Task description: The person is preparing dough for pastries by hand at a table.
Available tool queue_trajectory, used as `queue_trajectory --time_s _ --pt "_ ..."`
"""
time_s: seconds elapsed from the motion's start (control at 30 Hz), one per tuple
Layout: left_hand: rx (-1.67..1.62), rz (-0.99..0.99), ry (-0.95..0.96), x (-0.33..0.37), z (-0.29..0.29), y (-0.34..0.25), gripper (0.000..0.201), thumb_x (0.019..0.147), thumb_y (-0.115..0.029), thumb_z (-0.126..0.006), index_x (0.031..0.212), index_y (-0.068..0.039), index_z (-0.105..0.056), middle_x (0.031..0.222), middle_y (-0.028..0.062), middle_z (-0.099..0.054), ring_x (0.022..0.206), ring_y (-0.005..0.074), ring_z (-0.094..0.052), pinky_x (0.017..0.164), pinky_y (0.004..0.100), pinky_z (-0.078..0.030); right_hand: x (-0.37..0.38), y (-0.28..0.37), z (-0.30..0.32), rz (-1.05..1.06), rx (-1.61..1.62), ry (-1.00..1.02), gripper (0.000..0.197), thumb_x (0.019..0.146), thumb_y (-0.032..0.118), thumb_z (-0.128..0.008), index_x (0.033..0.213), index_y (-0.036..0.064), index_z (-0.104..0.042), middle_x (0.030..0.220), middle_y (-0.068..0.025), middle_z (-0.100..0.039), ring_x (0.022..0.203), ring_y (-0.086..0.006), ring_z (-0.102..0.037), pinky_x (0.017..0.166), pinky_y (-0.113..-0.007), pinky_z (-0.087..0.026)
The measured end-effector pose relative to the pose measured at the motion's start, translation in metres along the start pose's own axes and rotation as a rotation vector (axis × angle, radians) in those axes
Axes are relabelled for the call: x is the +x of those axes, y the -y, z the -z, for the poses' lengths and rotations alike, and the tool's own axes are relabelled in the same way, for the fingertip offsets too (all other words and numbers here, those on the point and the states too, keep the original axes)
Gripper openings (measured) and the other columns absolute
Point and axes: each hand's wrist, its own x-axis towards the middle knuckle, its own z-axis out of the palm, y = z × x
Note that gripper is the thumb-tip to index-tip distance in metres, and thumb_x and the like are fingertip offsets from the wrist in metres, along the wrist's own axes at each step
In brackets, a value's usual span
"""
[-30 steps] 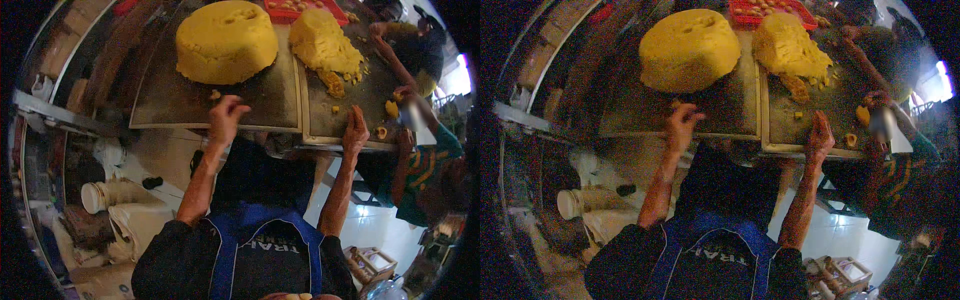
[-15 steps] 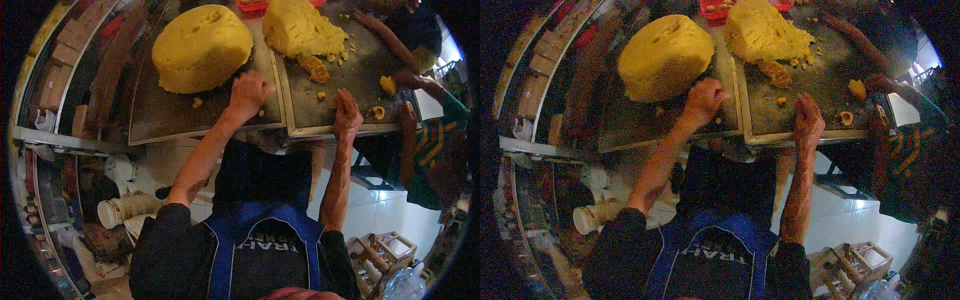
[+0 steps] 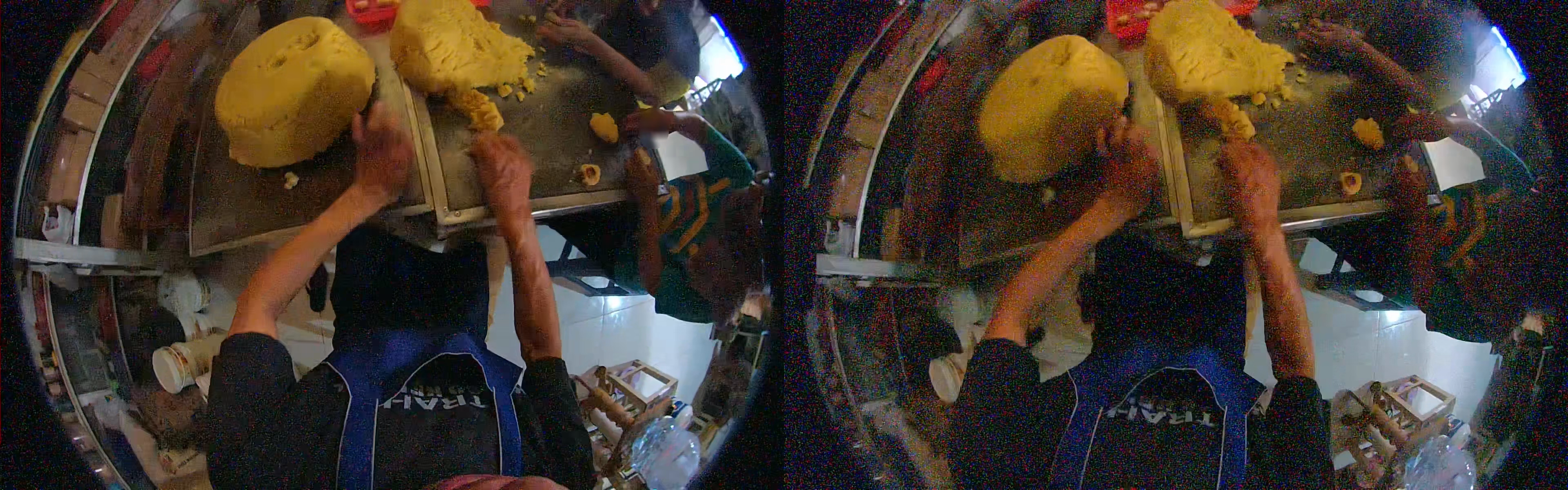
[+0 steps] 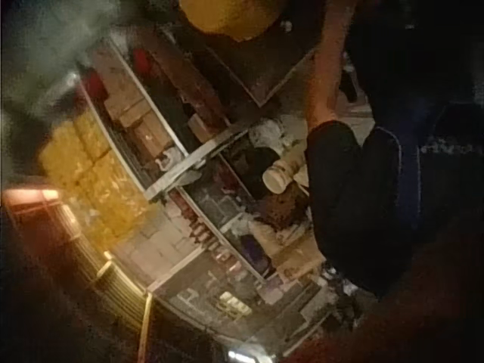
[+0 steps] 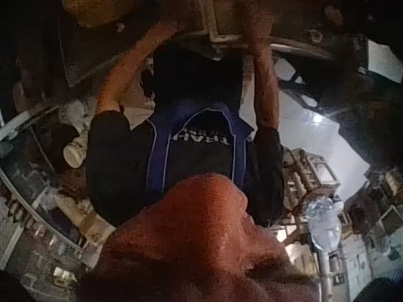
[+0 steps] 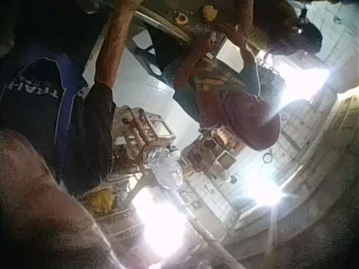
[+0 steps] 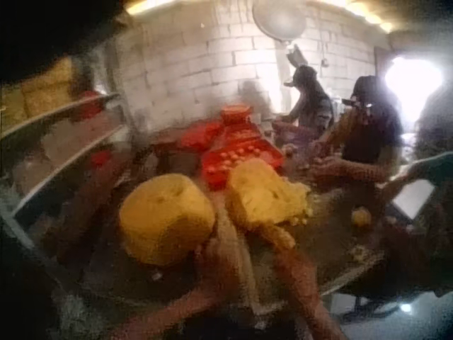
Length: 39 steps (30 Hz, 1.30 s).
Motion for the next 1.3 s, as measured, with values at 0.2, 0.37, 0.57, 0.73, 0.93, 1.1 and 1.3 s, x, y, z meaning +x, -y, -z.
queue_trajectory --time_s 0.2,0.37,0.57,0.73,0.93,1.1,1.3 --pt "-0.093 0.098 0.047 -0.001 0.002 0.005 0.033 0.085 -0.019 -0.057 0.111 0.0 -0.061 0.131 0.0222 -0.041 0.136 0.0435 -0.028 0.11 0.0666 -0.019 -0.007 0.024 0.034 -0.031 0.231 -0.025 0.021 0.087 0.012 -0.064 0.107 0.0068 -0.067 0.111 -0.014 -0.067 0.103 -0.0366 -0.061 0.088 -0.045 -0.051" --pt "-0.05 0.006 0.108 0.008 0.001 -0.002 0.032 0.086 -0.019 -0.055 0.11 0.002 -0.062 0.136 0.0243 -0.038 0.137 0.0431 -0.027 0.111 0.0637 -0.02 -0.011 0.015 0.022 -0.073 0.069 0.106 0.027 0.09 0.009 -0.063 0.116 0.003 -0.066 0.122 -0.0192 -0.065 0.111 -0.0368 -0.06 0.095 -0.041 -0.049" --pt "-0.124 -0.025 0.001 0.003 0.011 -0.008 0.031 0.089 -0.019 -0.053 0.108 0.004 -0.062 0.133 0.026 -0.04 0.135 0.0437 -0.028 0.111 0.063 -0.021 -0.005 0.008 0.039 -0.05 0.247 0.009 0.023 0.093 0.007 -0.059 0.114 0.0043 -0.067 0.124 -0.0195 -0.065 0.116 -0.0368 -0.062 0.094 -0.043 -0.05" --pt "-0.158 0.291 0.105 0.004 0.005 -0.006 0.03 0.09 -0.019 -0.052 0.103 0.007 -0.062 0.125 0.0268 -0.046 0.131 0.0459 -0.033 0.11 0.0632 -0.022 -0.021 -0.002 0.031 -0.061 0.191 -0.207 0.024 0.093 0.006 -0.057 0.115 0.006 -0.066 0.107 -0.0171 -0.07 0.098 -0.0363 -0.067 0.085 -0.043 -0.053" --pt "-0.238 0.09 -0.084 0.001 0.005 0.007 0.028 0.09 -0.017 -0.053 0.102 0.008 -0.062 0.116 0.0287 -0.05 0.127 0.0482 -0.038 0.109 0.0639 -0.023 -0.023 0.001 0.025 -0.373 0.371 -0.325 0.025 0.094 0.008 -0.058 0.118 0.0061 -0.063 0.11 -0.0106 -0.072 0.099 -0.0261 -0.069 0.083 -0.033 -0.052" --pt "-0.075 0.276 -0.043 -0.019 0.014 0.032 0.025 0.092 -0.015 -0.056 0.105 0.006 -0.063 0.112 0.0227 -0.055 0.116 0.0421 -0.047 0.1 0.0543 -0.04 -0.033 0.02 0.017 -0.462 0.493 -0.338 0.028 0.096 0.008 -0.054 0.122 0.0022 -0.062 0.104 -0.0105 -0.071 0.095 -0.018 -0.067 0.086 -0.03 -0.052" --pt "-0.579 0.498 0.177 -0.054 0.07 0.0 0.015 0.084 -0.011 -0.067 0.098 -0.006 -0.071 0.107 0.0141 -0.065 0.105 0.0373 -0.055 0.091 0.0479 -0.045 -0.043 0.099 -0.004 -0.41 0.933 -0.061 0.029 0.093 0.014 -0.069 0.12 0.0042 -0.067 0.123 -0.0176 -0.067 0.106 -0.025 -0.068 0.086 -0.033 -0.055"
